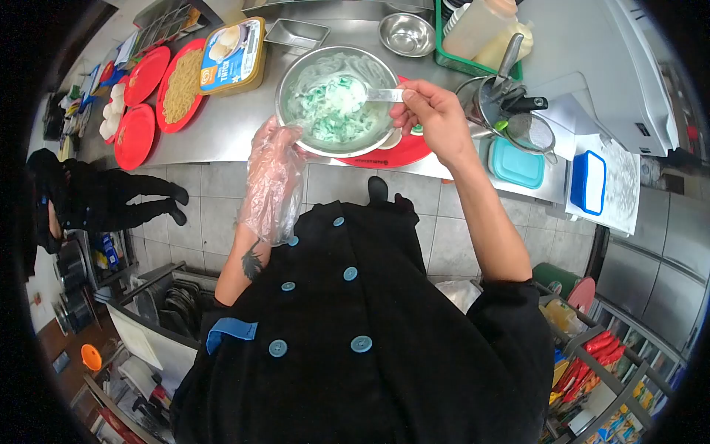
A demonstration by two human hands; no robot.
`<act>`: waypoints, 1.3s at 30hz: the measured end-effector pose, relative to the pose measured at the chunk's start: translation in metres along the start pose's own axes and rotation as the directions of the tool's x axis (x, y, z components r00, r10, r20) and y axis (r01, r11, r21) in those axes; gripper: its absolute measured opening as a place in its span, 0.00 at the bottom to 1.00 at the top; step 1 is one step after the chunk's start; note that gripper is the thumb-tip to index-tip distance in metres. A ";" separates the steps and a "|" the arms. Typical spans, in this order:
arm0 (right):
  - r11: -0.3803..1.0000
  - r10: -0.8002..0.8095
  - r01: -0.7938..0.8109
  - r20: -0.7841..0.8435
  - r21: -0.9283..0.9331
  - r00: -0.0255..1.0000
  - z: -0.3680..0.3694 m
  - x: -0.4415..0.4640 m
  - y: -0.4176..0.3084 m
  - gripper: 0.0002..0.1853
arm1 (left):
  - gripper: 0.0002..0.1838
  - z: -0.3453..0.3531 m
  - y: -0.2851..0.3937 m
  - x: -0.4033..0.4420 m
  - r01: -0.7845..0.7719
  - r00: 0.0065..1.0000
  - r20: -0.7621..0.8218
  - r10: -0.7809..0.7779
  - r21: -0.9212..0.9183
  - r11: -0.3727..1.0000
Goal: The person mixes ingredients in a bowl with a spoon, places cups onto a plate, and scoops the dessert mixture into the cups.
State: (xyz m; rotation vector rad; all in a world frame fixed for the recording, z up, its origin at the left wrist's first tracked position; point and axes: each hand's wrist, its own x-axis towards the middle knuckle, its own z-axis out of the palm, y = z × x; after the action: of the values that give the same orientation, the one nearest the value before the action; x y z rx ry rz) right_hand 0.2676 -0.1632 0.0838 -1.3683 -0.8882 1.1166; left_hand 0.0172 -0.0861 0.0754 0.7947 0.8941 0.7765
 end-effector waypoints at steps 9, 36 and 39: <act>0.996 -0.048 0.046 -0.023 -0.070 0.999 -0.001 -0.003 -0.007 0.12 | 0.14 0.001 -0.003 -0.002 -0.008 1.000 0.006 0.009 -0.037 0.999; 0.913 0.085 -0.102 0.061 0.396 0.995 -0.045 0.003 -0.006 0.09 | 0.19 -0.018 0.003 0.000 -0.102 0.992 -0.066 0.108 0.078 0.992; 0.916 0.091 -0.107 0.061 0.387 0.994 -0.045 0.006 -0.002 0.09 | 0.20 -0.026 0.002 0.008 -0.078 0.995 -0.051 0.083 0.097 0.992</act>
State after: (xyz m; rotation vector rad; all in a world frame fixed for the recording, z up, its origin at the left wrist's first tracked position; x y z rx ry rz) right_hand 0.3122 -0.1701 0.0827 -1.0695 -0.5874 1.3240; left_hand -0.0031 -0.0712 0.0639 0.9011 0.9579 0.8347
